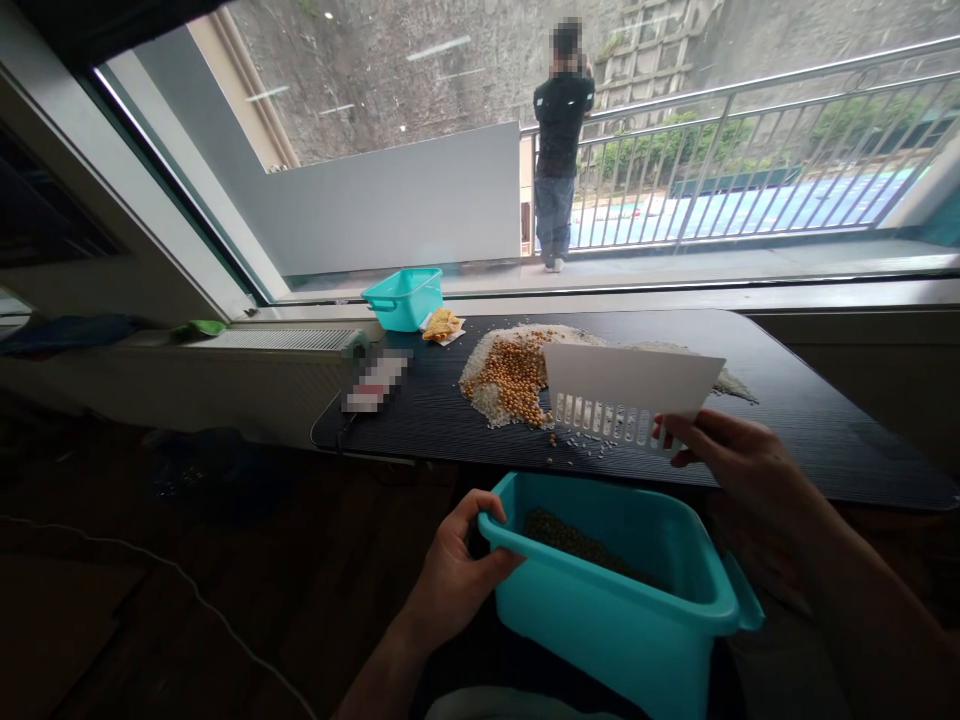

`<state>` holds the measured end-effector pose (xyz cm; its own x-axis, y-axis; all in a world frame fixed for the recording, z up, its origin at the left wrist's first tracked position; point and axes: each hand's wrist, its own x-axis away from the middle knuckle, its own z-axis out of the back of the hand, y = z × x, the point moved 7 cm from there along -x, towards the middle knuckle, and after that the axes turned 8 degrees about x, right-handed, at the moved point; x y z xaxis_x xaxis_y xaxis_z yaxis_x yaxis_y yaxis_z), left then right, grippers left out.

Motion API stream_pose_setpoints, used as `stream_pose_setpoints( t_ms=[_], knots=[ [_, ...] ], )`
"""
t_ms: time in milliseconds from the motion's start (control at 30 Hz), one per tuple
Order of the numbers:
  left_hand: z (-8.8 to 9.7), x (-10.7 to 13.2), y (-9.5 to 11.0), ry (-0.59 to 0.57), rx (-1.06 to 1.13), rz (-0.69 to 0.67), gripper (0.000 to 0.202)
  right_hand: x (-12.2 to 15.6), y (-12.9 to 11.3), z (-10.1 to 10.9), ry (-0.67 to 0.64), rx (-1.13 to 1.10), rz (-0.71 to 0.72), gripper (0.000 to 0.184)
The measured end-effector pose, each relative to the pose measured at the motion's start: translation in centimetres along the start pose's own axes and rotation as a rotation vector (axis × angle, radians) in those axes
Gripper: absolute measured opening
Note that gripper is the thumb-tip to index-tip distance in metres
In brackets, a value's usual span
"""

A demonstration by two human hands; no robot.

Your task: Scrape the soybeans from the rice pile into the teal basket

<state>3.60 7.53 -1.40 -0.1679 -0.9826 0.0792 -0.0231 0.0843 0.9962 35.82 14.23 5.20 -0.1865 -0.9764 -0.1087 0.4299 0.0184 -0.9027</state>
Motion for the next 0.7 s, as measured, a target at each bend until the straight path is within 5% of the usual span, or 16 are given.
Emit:
stream_pose_setpoints(
  t_ms=[400, 700],
  knots=[
    [1.5, 0.4, 0.3, 0.014, -0.038, -0.023, 0.027, 1.4, -1.6, -0.6, -0.020, -0.005, -0.006, 0.072],
    [3.2, 0.8, -0.2, 0.052, -0.033, -0.036, 0.028, 2.0, 0.9, -2.1, -0.106, 0.071, 0.027, 0.070]
  ],
)
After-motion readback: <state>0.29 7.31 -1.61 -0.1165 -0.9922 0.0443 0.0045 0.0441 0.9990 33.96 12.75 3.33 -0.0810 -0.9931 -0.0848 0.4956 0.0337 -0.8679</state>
